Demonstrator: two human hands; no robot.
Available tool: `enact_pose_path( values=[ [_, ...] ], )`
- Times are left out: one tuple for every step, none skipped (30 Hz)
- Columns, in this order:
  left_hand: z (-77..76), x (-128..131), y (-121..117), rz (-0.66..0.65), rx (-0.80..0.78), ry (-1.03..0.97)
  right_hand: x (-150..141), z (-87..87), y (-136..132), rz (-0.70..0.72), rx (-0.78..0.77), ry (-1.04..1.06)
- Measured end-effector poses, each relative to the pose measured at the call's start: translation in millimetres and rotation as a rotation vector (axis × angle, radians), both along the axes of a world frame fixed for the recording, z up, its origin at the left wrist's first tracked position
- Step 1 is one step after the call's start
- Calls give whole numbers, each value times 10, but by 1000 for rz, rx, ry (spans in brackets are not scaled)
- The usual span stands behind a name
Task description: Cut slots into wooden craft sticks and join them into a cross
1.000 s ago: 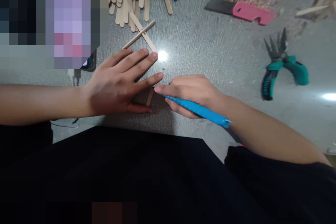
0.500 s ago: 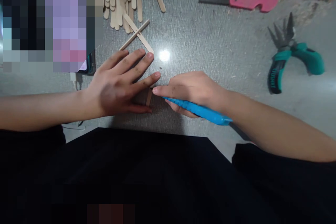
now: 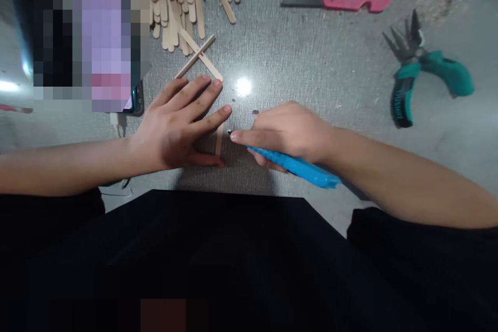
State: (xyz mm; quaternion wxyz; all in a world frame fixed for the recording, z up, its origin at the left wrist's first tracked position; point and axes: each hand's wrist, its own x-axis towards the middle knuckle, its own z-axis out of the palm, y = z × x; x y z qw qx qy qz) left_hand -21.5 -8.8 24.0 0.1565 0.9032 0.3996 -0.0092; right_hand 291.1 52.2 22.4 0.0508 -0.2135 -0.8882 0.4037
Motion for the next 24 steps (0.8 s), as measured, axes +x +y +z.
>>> enact_pose_path(
  values=[
    [-9, 4, 0, 12, -1, -15, -34, 21, -31, -5, -44, 7],
    [-18, 8, -1, 23, -2, -29, -70, 39, -66, -33, -108, 56],
    [-30, 11, -3, 31, -2, -42, -105, 51, -101, -15, -136, 123],
    [-44, 12, -7, 35, 3, -54, -136, 57, -134, 10, -104, 188],
    [-60, 10, -11, 34, 10, -61, -161, 54, -162, 31, -39, 224],
    [-79, 6, -17, 29, 26, -68, -177, 44, -183, 63, 33, 245],
    [-99, -1, -23, 23, 53, -74, -185, 27, -195, 85, 111, 245],
    [-116, -9, -32, 14, 90, -78, -182, 5, -198, 104, 184, 242],
    [-130, -16, -42, 5, 136, -80, -172, -21, -192, 124, 254, 256],
    [-135, -22, -56, -2, 182, -77, -155, -48, -178, 127, 327, 272],
    [-130, -25, -75, -7, 223, -67, -135, -74, -158, 140, 408, 324],
    [-114, -25, -101, -4, 247, -53, -114, -98, -135, 140, 488, 376],
    [-87, -22, -134, 4, 259, -34, -95, -118, -112, 129, 539, 394],
    [-50, -16, -176, 13, 259, -16, -80, -133, -91, 139, 586, 419],
    [-5, -8, -226, 23, 256, 5, -69, -143, -74, 139, 616, 422],
    [44, 0, -284, 17, 274, 29, -62, -149, -62, 142, 635, 419],
    [93, 10, -347, -10, 319, 55, -58, -152, -56, 145, 646, 411],
    [137, 19, -413, -58, 390, 70, -56, -152, -53, 138, 646, 399],
    [174, 29, -478, -99, 448, 67, -55, -149, -54, 134, 634, 392],
    [199, 39, -539, -113, 436, 79, -55, -146, -58, 132, 611, 389],
    [210, 49, -592, -114, 399, 104, -54, -142, -62, 124, 578, 388],
    [206, 60, -635, -109, 332, 127, -53, -138, -67, 123, 534, 381],
    [190, 71, -666, -106, 264, 123, -52, -135, -72, 117, 493, 372],
    [164, 81, -685, -94, 201, 106, -52, -134, -77, 106, 465, 363]
  ],
)
